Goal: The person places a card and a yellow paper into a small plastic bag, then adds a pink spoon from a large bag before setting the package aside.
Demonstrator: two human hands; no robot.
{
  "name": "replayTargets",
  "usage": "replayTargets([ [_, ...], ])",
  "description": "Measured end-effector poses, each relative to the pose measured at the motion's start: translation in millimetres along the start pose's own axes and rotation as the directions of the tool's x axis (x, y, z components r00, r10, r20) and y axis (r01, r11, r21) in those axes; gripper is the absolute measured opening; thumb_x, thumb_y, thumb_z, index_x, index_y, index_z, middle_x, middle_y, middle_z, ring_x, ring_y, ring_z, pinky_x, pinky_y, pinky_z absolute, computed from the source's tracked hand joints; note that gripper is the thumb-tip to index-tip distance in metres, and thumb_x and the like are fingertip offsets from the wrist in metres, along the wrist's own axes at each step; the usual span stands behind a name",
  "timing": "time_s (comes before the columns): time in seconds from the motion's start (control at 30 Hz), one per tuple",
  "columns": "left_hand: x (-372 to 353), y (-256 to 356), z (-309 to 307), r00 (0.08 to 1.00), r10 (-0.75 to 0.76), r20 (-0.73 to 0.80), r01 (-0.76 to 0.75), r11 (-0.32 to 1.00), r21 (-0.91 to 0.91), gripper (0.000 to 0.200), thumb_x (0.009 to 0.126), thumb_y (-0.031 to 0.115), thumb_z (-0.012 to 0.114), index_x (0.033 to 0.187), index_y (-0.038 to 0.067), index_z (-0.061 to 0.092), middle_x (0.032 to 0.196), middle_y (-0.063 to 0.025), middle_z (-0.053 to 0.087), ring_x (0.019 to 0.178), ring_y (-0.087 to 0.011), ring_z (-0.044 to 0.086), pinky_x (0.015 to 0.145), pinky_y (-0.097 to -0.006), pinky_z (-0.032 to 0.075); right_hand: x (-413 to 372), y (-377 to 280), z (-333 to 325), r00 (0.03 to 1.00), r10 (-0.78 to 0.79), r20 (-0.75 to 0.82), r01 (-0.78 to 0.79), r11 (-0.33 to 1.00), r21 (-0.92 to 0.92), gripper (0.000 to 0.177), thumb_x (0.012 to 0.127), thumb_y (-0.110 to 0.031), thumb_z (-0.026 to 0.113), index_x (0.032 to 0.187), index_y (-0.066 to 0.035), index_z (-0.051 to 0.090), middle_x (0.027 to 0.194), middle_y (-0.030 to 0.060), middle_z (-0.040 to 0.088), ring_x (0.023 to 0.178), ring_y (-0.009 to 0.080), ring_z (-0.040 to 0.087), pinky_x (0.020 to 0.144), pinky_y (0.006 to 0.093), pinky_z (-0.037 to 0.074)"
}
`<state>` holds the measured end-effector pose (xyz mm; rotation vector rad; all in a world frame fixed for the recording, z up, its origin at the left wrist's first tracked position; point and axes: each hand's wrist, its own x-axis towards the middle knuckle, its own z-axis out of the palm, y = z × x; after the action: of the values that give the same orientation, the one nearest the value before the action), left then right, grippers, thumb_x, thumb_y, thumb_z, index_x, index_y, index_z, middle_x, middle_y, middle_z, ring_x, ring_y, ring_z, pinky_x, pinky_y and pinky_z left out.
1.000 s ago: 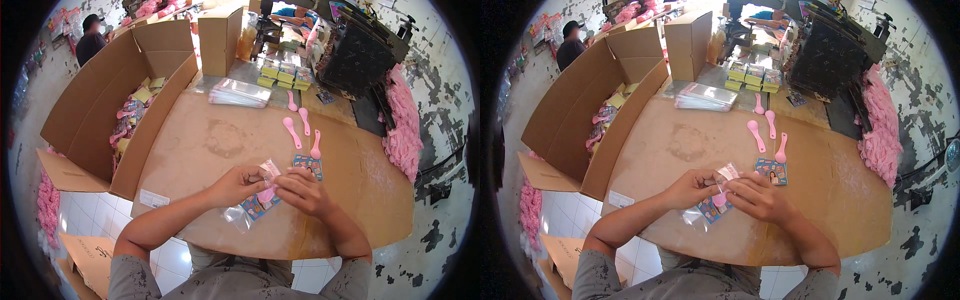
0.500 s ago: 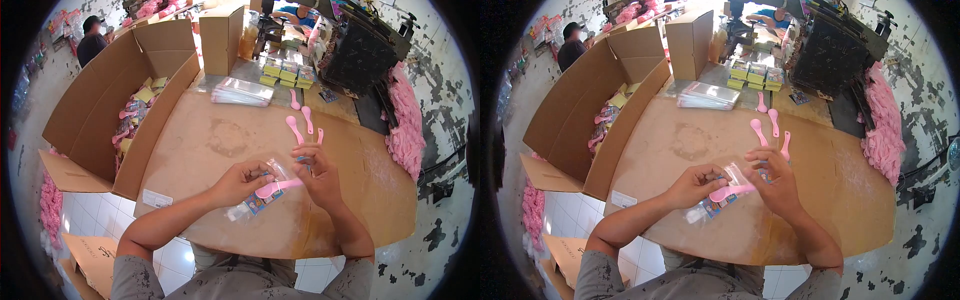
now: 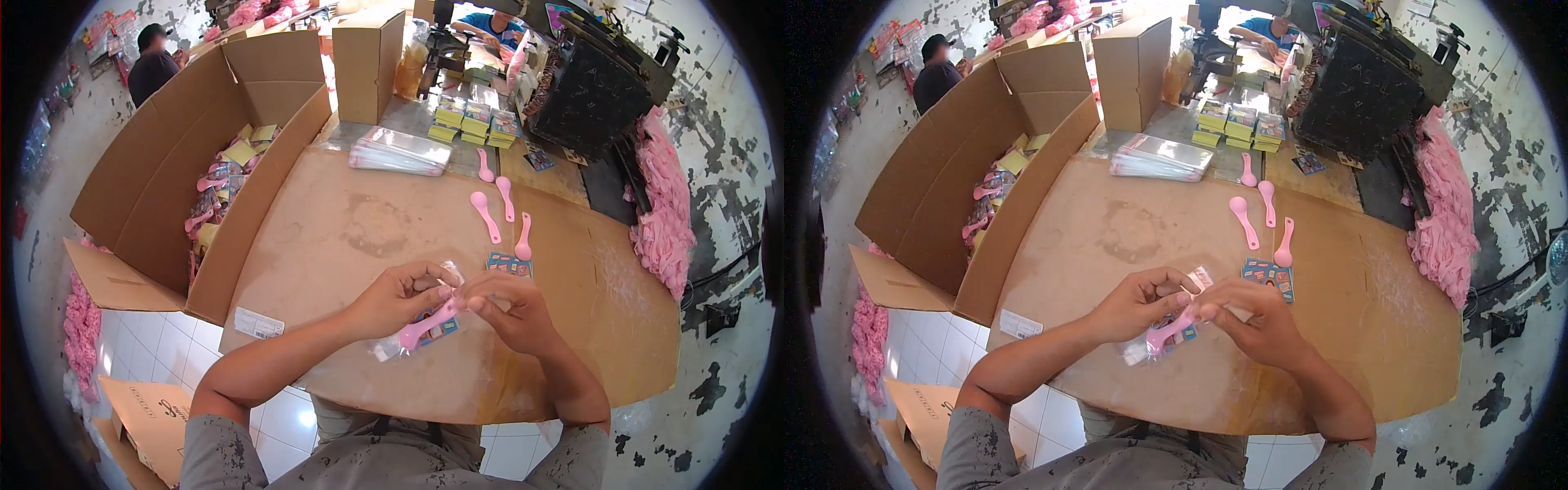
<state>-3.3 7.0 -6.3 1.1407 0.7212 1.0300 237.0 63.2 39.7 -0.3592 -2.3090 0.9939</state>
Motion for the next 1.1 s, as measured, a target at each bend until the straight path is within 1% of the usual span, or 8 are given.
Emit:
replayTargets([
  [0.1,-2,9,0,0.995,-0.072,0.066,0.075,0.996,-0.048,0.027,0.108,0.019,0.061,0.130,0.003,0.059,0.101,-0.0064,0.075,0.078,-0.0076,0.066,0.071,-0.0270,0.056,1,-7,2,0.955,0.244,-0.170,-0.220,0.964,0.147,0.017,0.099,-0.005,0.068,0.116,0.000,0.069,0.115,0.0101,0.072,0.101,0.0227,0.070,0.089,0.0362,0.055],
  [0.17,-2,5,-1,0.991,-0.052,0.121,0.048,0.998,0.032,0.027,0.109,0.020,0.060,0.131,0.003,0.058,0.100,-0.0059,0.074,0.076,-0.0072,0.065,0.069,-0.0271,0.056,14,-22,11,0.958,0.068,-0.277,-0.082,0.996,-0.041,0.016,0.098,-0.002,0.068,0.113,0.000,0.071,0.114,0.0104,0.072,0.105,0.0238,0.069,0.090,0.0362,0.054],
  [0.3,-7,4,2,0.980,-0.062,0.188,0.080,0.993,-0.088,0.023,0.109,0.018,0.060,0.127,0.004,0.060,0.099,-0.0022,0.070,0.084,-0.0044,0.062,0.070,-0.0245,0.051,17,-22,-2,0.992,-0.126,0.003,0.125,0.985,-0.120,0.016,0.096,0.001,0.068,0.111,-0.001,0.073,0.114,0.0098,0.073,0.112,0.0243,0.067,0.094,0.0367,0.052],
  [0.4,2,-6,7,0.989,0.099,0.107,-0.090,0.993,-0.081,0.024,0.109,0.018,0.061,0.129,0.004,0.061,0.099,-0.0017,0.070,0.082,-0.0067,0.062,0.069,-0.0258,0.051,19,-36,-24,1.000,0.003,-0.008,-0.002,0.982,0.187,0.019,0.094,0.000,0.070,0.113,-0.003,0.072,0.111,0.0081,0.072,0.109,0.0260,0.068,0.096,0.0376,0.052],
  [0.5,-1,0,0,0.984,-0.060,0.170,0.069,0.997,-0.042,0.024,0.107,0.018,0.063,0.127,0.004,0.063,0.105,-0.0048,0.073,0.083,-0.0107,0.065,0.072,-0.0292,0.054,37,-72,-34,0.990,0.053,0.133,-0.058,0.998,0.035,0.024,0.090,0.004,0.070,0.113,-0.006,0.072,0.113,0.0075,0.070,0.109,0.0277,0.067,0.095,0.0386,0.052],
  [0.6,-5,-17,7,0.992,0.102,0.077,-0.126,0.898,0.421,0.022,0.105,0.018,0.065,0.121,0.003,0.067,0.106,-0.0062,0.074,0.084,-0.0131,0.068,0.074,-0.0317,0.056,36,-54,-24,0.969,-0.012,0.249,0.075,0.967,-0.245,0.037,0.084,0.009,0.069,0.115,-0.011,0.072,0.118,0.0075,0.067,0.113,0.0287,0.064,0.096,0.0406,0.051],
  [0.73,-4,-8,1,0.968,0.245,0.056,-0.237,0.816,0.527,0.018,0.098,0.008,0.069,0.116,0.004,0.070,0.108,-0.0065,0.073,0.097,-0.0152,0.068,0.079,-0.0314,0.054,10,-45,-24,0.937,0.115,0.329,0.012,0.932,-0.361,0.047,0.075,0.009,0.069,0.116,-0.013,0.071,0.125,0.0079,0.064,0.121,0.0309,0.060,0.100,0.0456,0.049],
  [1.1,3,-9,-9,0.950,0.311,-0.017,-0.217,0.701,0.679,0.017,0.098,0.008,0.070,0.114,0.005,0.072,0.106,-0.0076,0.071,0.098,-0.0161,0.068,0.082,-0.0321,0.054,-38,12,8,0.975,0.050,0.218,0.054,0.893,-0.446,0.027,0.080,0.002,0.074,0.105,-0.008,0.072,0.134,0.0076,0.066,0.131,0.0312,0.057,0.110,0.0458,0.045],
])
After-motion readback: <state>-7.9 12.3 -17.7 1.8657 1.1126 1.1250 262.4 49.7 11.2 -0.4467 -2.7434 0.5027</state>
